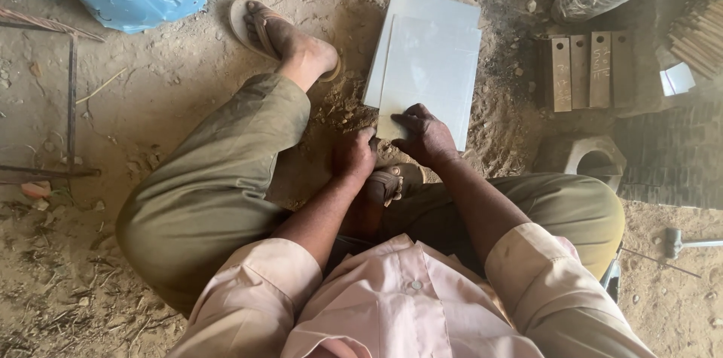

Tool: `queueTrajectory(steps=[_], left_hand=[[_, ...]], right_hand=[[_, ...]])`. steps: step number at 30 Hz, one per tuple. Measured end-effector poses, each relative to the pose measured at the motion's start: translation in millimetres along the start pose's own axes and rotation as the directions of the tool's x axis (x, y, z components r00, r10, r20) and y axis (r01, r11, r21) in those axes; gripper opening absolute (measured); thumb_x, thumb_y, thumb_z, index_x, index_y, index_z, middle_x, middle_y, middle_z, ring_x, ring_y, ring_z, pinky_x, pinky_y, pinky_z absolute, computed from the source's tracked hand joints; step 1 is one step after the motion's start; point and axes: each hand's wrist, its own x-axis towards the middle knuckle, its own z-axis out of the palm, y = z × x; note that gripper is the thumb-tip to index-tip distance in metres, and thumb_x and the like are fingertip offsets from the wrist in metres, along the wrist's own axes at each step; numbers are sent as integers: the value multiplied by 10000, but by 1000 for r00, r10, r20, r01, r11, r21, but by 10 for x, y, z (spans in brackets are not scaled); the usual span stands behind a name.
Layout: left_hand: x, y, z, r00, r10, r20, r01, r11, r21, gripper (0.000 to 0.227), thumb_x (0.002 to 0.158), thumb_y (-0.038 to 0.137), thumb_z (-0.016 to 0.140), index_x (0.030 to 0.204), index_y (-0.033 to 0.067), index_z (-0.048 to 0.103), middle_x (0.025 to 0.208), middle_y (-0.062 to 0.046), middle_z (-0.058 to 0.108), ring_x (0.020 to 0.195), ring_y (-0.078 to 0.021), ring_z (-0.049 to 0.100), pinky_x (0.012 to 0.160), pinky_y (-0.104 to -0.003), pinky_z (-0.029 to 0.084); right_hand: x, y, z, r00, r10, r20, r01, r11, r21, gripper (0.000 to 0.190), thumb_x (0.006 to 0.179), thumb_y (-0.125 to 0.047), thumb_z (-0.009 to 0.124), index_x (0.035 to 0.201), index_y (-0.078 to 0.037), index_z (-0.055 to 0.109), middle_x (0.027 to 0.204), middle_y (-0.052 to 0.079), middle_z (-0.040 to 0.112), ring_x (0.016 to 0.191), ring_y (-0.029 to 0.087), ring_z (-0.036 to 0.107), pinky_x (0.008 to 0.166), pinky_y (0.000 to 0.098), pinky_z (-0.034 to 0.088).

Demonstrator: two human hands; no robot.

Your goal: The person sits on the ground and uses a small abrasive block to smooth the edges and surfaces of rectangular metal sheets. They handle the sheets one at a time, rubbing the block along the edges and faces, then stacking the finished pieces.

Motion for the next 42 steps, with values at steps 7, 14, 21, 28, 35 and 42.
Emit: queueTrajectory(steps=[7, 14, 21, 28, 35, 42], left_hand=[[58, 203, -261, 943, -247, 224, 265, 963, -51, 403, 863, 121, 706, 1262, 177, 700, 1057, -100, 773, 941, -287, 747, 817, -423, 597], [257, 281, -354, 847, -420, 325, 491, 852, -179, 572, 909, 544, 715, 1292, 124, 654, 1197, -98, 678, 1047, -280, 654, 861, -464, 498], [287, 276, -19, 879, -316, 358, 462, 751, -472, 346, 913, 350, 729, 1107, 64, 749, 924, -121, 787, 797, -202, 724, 746, -361, 557], [350, 299, 126, 797, -392, 460, 602, 578, -550, 233, 934, 243, 686, 1078, 63, 718, 871, -99, 781, 610, -169, 704, 585, -358, 574], [357, 359, 65, 845, -380, 376, 519, 752, -407, 252, 954, 270, 695, 1017, 33, 752, 872, -122, 775, 736, -206, 723, 710, -383, 571], [394, 397, 81, 853, -372, 366, 497, 794, -350, 262, 944, 288, 702, 1015, 38, 740, 883, -113, 774, 782, -215, 751, 730, -364, 579]], right_hand=[[90, 130, 6, 942, 275, 195, -336, 803, 492, 695, 715, -318, 930, 1322, -155, 633, 1261, 53, 549, 1168, 260, 603, 1010, 381, 542], [128, 723, -73, 922, 354, 158, -314, 442, 840, 587, 798, -12, 703, 1380, -1, 632, 1155, 99, 686, 1045, 224, 635, 945, 332, 570], [202, 249, -343, 884, 443, 150, -438, 669, 600, 298, 838, -35, 795, 1127, -24, 726, 1036, 92, 768, 937, 158, 701, 870, 316, 581], [495, 159, -194, 976, 171, 136, -209, 910, 357, 393, 869, -56, 719, 1251, -139, 687, 1105, 81, 769, 981, 141, 728, 885, 292, 591], [594, 68, -359, 978, -108, 180, 84, 987, 137, 314, 981, -117, 665, 1278, -203, 712, 1144, 34, 779, 934, 171, 761, 843, 324, 626], [788, -190, -278, 954, -215, 208, 185, 970, 157, 259, 1031, -217, 657, 1281, -227, 724, 1172, 76, 762, 946, 244, 757, 827, 372, 614]])
